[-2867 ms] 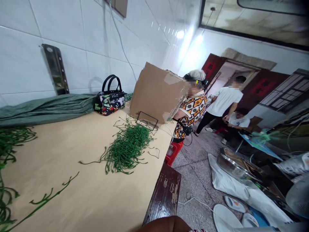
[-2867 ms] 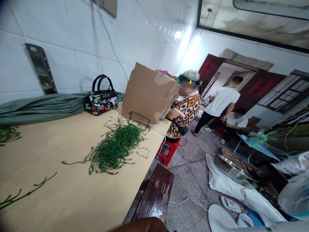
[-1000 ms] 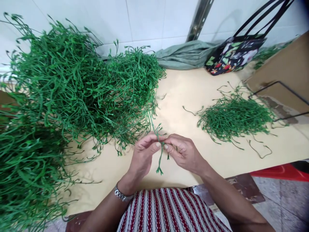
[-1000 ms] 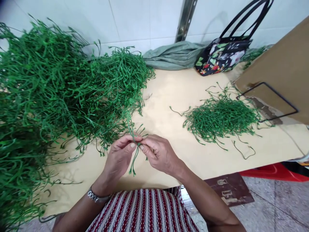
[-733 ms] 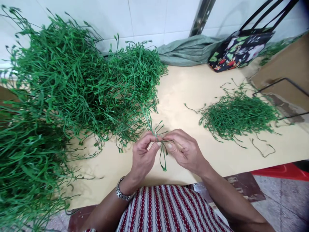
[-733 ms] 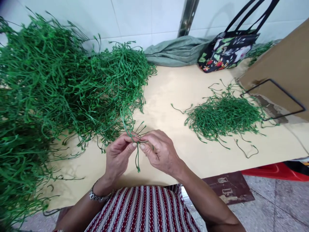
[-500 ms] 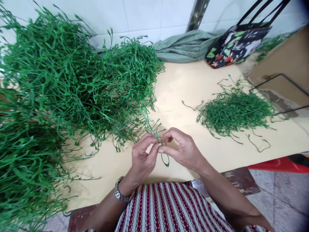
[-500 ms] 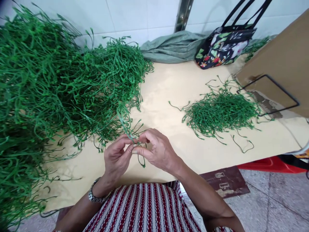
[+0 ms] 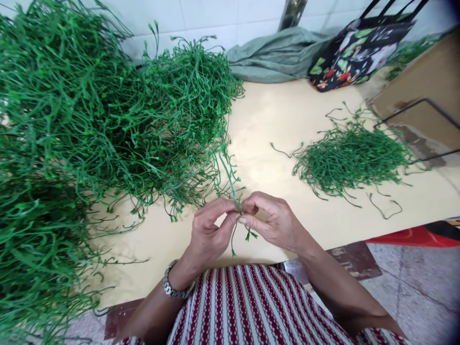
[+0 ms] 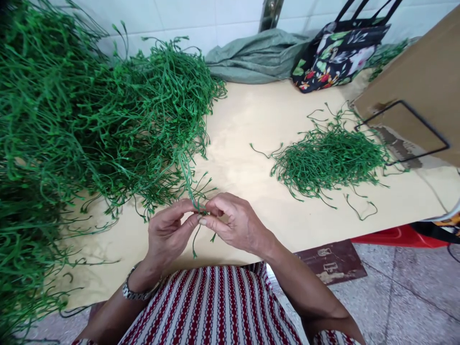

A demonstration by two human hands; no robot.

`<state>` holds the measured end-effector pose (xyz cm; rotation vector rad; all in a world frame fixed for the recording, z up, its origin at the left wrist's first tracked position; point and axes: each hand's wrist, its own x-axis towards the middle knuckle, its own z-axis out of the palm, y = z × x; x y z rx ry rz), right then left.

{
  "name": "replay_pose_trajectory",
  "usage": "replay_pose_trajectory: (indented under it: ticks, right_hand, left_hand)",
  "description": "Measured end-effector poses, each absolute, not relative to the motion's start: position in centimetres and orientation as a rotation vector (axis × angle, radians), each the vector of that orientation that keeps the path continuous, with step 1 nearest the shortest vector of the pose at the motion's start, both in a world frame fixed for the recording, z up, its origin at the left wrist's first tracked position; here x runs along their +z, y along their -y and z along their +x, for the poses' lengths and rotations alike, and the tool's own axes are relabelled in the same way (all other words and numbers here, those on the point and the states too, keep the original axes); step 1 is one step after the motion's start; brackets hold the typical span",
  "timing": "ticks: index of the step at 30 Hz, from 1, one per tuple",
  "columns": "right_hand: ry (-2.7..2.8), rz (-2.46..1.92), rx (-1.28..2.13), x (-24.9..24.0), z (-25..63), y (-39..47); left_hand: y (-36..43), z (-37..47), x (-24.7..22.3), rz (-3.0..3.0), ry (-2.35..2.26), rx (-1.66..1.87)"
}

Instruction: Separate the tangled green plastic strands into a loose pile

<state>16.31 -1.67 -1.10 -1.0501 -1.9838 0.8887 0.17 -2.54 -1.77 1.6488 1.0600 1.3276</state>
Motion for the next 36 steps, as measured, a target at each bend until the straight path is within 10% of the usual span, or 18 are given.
replay_pose_trajectory:
  ticks: [36]
  right_hand:
    - [1.133,-0.822,1.807,-3.0,14.1,3.2]
  left_hand:
    - [3.0,0.9,-2.9,0.942,-0.846,1.324]
